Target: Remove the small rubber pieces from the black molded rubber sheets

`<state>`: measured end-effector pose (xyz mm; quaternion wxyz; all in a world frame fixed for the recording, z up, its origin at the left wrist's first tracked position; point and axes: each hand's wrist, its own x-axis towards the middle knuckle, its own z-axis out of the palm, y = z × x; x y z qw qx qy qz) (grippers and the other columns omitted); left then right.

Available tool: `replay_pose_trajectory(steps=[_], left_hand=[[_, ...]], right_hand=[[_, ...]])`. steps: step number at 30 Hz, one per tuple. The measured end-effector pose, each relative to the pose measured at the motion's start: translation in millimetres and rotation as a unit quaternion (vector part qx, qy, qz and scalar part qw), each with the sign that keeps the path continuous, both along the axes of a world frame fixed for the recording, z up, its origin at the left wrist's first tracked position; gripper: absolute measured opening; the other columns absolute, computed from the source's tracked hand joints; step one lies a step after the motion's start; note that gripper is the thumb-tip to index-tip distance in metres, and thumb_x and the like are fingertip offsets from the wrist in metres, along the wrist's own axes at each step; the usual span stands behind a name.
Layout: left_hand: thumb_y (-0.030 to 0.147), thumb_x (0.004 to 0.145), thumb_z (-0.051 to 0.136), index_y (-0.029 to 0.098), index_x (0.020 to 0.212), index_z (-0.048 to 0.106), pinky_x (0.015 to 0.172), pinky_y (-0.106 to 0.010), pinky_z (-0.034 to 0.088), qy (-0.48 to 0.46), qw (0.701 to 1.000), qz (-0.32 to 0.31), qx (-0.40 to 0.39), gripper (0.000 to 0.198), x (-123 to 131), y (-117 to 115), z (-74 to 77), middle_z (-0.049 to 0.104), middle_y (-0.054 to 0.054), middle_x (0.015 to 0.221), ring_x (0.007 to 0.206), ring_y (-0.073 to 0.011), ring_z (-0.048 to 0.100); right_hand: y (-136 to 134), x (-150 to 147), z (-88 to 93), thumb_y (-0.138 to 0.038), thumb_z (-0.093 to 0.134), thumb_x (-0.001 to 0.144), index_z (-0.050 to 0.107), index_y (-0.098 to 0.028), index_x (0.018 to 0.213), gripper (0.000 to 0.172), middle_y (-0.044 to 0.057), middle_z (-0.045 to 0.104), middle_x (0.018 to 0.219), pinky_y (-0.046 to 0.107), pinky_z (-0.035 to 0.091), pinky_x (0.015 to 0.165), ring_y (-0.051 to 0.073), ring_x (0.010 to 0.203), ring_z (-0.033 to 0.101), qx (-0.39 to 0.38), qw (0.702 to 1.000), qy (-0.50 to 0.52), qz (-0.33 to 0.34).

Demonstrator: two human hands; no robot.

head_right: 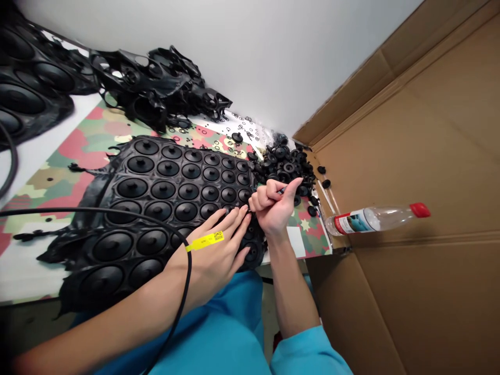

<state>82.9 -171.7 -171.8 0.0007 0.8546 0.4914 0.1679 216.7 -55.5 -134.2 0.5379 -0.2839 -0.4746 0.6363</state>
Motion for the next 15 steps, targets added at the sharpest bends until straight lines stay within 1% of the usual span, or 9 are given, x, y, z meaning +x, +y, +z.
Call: replay_pose_trajectory(steps=[5,9,12,15], left_hand=[[0.038,0.115,0.04,-0.003,0.166,0.048,0.136,-0.05,0.03,0.007,1.0,0.002,0.002,0.066,1.4,2.0,-1.8,0.05,-0.024,0.171,0.162,-0.0337,0.045],[0.037,0.114,0.042,-0.007,0.164,0.049,0.135,-0.051,0.031,0.012,1.0,-0.004,0.019,0.067,2.6,1.4,-4.4,0.05,-0.027,0.17,0.161,-0.0364,0.046],[0.036,0.114,0.044,-0.008,0.163,0.049,0.135,-0.052,0.032,0.016,0.999,-0.006,0.031,0.067,1.6,0.9,-5.3,0.051,-0.027,0.17,0.161,-0.0375,0.045],[0.036,0.114,0.046,-0.005,0.163,0.051,0.134,-0.051,0.033,0.008,1.0,-0.009,0.021,0.065,-0.5,2.1,-5.1,0.053,-0.025,0.168,0.159,-0.0358,0.047]], right_hand=[[-1.2,-5.0,-3.9,-0.095,0.049,0.095,0.016,-0.027,0.062,0.083,-0.01,0.011,0.05,0.024,0.016,0.038,0.007,0.041,0.006,0.009,1.0,-0.024,-0.016],[-0.6,-8.5,-7.5,-0.093,0.047,0.098,0.02,-0.026,0.064,0.079,-0.011,0.015,0.049,0.022,0.016,0.036,0.006,0.039,0.005,-0.007,0.999,-0.011,-0.044],[1.7,-7.2,-8.4,-0.087,0.043,0.104,0.021,-0.026,0.065,0.076,-0.011,0.016,0.048,0.021,0.016,0.035,0.006,0.039,0.003,-0.035,0.998,0.016,-0.045],[0.9,-3.3,-8.3,-0.082,0.038,0.108,0.019,-0.026,0.066,0.072,-0.012,0.013,0.049,0.02,0.014,0.033,0.007,0.04,-0.001,-0.096,0.994,0.044,-0.019]])
